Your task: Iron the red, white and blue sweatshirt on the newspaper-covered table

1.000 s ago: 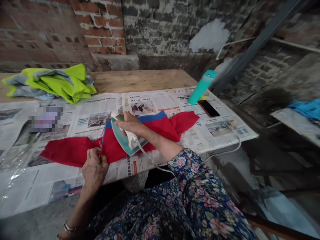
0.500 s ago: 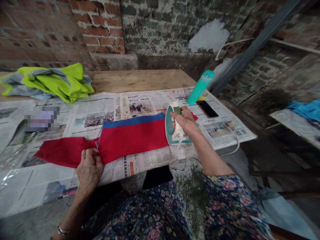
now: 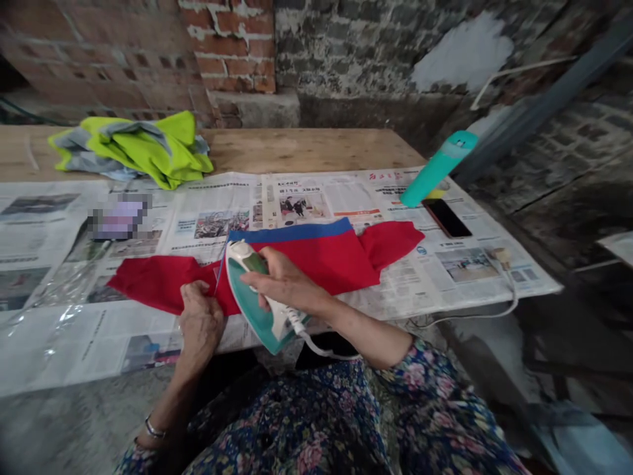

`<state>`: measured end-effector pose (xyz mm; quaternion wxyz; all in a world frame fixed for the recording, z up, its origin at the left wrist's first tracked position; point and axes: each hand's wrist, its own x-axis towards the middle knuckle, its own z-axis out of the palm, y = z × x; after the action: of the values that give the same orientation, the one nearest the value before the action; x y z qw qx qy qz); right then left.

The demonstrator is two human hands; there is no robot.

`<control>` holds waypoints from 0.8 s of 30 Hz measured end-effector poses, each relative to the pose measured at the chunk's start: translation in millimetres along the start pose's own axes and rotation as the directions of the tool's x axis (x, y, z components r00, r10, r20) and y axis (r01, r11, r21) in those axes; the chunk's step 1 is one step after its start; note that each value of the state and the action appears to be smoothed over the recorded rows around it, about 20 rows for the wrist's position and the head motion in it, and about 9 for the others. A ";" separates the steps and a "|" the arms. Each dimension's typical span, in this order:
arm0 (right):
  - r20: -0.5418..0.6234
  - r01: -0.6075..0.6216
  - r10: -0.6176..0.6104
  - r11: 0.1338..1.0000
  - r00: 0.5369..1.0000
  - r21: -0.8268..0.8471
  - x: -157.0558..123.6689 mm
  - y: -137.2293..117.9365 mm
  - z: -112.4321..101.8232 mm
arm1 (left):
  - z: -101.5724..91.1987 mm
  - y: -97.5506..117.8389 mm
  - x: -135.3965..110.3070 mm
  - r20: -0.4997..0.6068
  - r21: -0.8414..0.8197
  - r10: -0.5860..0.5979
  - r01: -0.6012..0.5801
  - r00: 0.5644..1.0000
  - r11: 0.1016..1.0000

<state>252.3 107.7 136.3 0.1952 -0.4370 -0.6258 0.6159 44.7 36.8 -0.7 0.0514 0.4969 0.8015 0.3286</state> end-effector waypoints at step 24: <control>-0.290 -0.076 0.085 0.996 0.953 0.043 -30.6 16.4 -78.9 | -22.2 37.0 10.9 0.146 0.265 -0.092 0.050 0.985 0.963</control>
<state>335.6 128.7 142.9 0.2670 -0.5451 -0.5622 0.5617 58.4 46.0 40.6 0.0604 0.4945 0.8485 0.1785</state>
